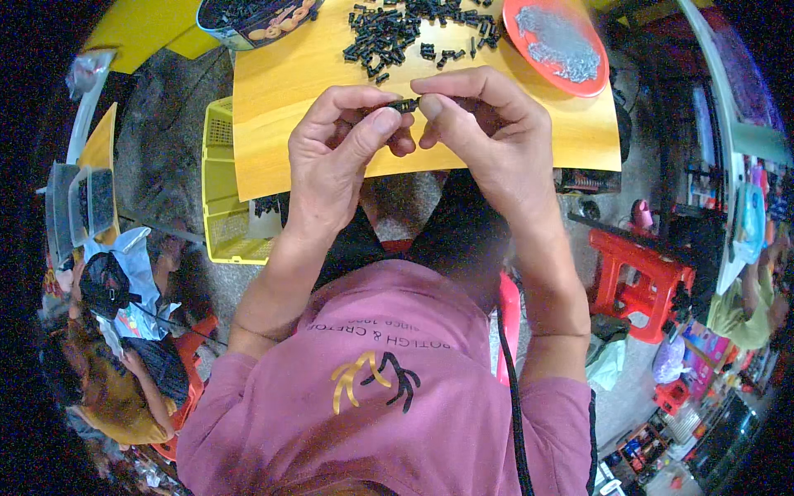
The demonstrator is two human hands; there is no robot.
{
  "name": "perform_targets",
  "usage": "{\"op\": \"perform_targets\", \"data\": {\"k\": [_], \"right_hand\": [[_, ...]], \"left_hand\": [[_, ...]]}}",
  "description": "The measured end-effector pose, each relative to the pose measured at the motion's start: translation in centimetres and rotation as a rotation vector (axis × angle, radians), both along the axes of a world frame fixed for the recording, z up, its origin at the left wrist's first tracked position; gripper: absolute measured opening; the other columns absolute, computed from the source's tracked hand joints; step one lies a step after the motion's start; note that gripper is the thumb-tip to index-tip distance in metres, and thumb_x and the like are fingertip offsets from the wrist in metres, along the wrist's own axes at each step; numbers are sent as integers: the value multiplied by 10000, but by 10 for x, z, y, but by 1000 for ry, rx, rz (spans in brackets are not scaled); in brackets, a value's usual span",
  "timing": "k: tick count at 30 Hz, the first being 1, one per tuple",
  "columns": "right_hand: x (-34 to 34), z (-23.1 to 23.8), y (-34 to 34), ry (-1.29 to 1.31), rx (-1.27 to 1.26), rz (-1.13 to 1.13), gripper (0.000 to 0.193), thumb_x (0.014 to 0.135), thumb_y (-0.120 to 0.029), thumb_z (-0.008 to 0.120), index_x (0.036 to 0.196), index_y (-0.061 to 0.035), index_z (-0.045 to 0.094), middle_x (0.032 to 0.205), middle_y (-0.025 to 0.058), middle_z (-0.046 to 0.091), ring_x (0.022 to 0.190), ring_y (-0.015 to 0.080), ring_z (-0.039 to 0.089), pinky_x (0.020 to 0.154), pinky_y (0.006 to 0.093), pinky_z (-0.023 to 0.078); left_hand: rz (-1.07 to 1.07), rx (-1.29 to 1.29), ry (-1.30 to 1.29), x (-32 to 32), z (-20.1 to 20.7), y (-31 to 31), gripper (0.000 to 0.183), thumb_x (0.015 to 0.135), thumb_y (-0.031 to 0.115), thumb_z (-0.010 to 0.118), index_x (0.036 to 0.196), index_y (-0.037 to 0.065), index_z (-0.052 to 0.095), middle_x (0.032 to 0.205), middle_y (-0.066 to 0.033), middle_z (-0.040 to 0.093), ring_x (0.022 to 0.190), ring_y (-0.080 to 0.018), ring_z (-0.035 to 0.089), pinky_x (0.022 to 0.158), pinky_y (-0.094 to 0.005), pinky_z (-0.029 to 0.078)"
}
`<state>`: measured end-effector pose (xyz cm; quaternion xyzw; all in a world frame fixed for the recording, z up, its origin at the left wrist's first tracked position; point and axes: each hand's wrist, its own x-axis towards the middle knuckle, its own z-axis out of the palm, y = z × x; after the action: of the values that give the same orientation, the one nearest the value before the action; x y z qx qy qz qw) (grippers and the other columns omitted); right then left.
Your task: The person assembles small black plastic components with metal pieces by hand.
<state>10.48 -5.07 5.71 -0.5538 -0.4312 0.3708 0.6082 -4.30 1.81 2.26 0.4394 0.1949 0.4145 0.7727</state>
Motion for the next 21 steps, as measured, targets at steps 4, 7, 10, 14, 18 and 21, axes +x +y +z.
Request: {"op": "perform_targets", "data": {"k": [4, 7, 10, 14, 18, 21], "right_hand": [[-7, -4, -1, 93, 47, -52, 140, 863, -16, 638, 999, 12, 658, 916, 63, 668, 705, 90, 613, 654, 212, 497], [-6, -3, 0, 49, 63, -47, 136, 861, -1, 633, 994, 8, 659, 929, 62, 661, 736, 88, 608, 654, 213, 495], [-3, -5, 2, -20, 144, -18, 136, 858, 16, 632, 991, 11, 656, 941, 64, 641, 771, 89, 593, 650, 206, 484], [-2, -3, 3, -132, 229, 11, 150, 816, 79, 617, 952, 30, 659, 928, 69, 609, 777, 97, 570, 631, 200, 450], [1, 2, 5, -236, 255, 62, 201, 758, 121, 589, 920, 29, 665, 901, 79, 599, 748, 98, 553, 618, 218, 435], [8, 4, 8, -447, 279, 116, 199, 757, 102, 588, 917, 12, 663, 880, 81, 597, 731, 98, 546, 619, 231, 442]], "left_hand": [[21, -35, -52, 3, -1, -2, 119, 888, 37, 627, 996, -9, 604, 841, -84, 656, 732, -137, 643, 675, -270, 544], [-10, -62, -87, 2, -2, 1, 121, 879, 35, 637, 988, -8, 606, 831, -88, 657, 721, -144, 643, 666, -277, 542], [-55, -103, -110, 1, 0, 3, 119, 869, 33, 647, 975, -6, 610, 817, -95, 660, 713, -153, 645, 656, -281, 539], [-116, -215, -174, 0, 3, 3, 119, 861, 32, 653, 968, -5, 614, 805, -106, 665, 707, -168, 650, 652, -287, 542], [-191, -248, -168, -4, 6, 8, 119, 859, 26, 651, 969, -9, 625, 817, -119, 667, 707, -180, 653, 652, -299, 547], [-215, -269, -172, -6, 1, 10, 119, 855, 19, 652, 968, -13, 634, 834, -136, 670, 706, -183, 652, 656, -303, 549]]}}
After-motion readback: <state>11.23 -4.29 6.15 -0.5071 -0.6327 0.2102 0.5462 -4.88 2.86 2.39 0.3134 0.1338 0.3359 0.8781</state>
